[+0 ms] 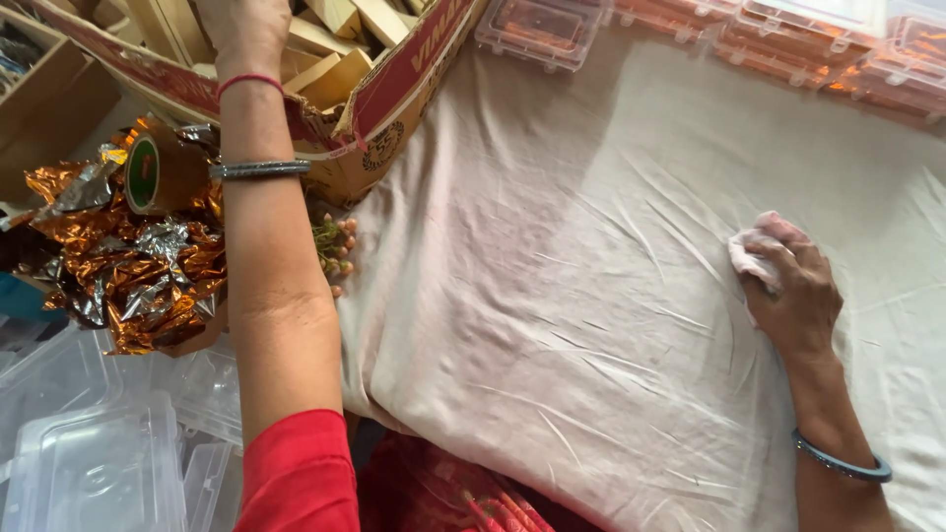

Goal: The person wraps rectangular blocks in orange foil, then places them into a clear plastic container. They wipe the container with a cloth before closing it and setting it aside.

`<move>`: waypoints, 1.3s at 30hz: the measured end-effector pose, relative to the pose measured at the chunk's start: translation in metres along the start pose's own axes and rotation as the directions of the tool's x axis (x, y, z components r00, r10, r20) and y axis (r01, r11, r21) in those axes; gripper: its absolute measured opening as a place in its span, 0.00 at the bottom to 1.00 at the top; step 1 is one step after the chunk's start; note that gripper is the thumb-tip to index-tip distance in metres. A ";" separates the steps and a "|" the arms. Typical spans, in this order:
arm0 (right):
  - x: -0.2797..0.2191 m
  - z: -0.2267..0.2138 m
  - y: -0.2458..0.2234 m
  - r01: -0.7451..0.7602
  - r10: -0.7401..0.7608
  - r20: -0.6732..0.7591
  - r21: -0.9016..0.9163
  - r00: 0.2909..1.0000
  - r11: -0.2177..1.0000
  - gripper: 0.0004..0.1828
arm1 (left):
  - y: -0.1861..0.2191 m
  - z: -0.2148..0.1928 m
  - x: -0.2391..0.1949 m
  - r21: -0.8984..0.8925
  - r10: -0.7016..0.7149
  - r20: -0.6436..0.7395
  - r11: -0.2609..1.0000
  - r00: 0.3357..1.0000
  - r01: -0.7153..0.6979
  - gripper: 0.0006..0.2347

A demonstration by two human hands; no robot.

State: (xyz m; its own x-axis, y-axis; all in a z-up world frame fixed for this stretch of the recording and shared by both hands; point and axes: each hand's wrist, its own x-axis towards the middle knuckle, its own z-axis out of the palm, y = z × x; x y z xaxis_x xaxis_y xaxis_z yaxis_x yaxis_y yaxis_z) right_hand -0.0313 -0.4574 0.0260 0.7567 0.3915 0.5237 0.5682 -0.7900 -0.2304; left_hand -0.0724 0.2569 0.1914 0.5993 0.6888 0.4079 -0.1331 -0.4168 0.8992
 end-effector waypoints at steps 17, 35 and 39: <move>-0.001 0.004 0.004 -0.055 0.055 0.012 0.002 0.998 0.998 0.17 | -0.013 -0.007 0.006 -0.267 0.067 0.017 0.962 0.998 -0.060 0.20; -0.001 0.008 0.034 -0.079 0.114 -0.306 0.123 0.945 0.989 0.12 | -0.005 0.300 -0.329 -0.198 -0.232 0.793 0.776 0.563 0.599 0.18; -0.002 0.001 0.058 -0.178 0.218 -0.461 0.129 0.860 0.976 0.10 | 0.014 0.352 -0.369 -0.173 -0.264 0.813 0.741 0.519 0.648 0.19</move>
State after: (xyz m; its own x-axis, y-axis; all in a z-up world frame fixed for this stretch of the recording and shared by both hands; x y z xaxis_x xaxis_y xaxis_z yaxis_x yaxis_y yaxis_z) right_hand 0.0007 -0.5037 0.0105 0.6253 -0.0530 0.7786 0.4615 -0.7794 -0.4237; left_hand -0.0173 -0.2124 -0.0022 0.9879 -0.0153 -0.1542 0.1534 0.2401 0.9586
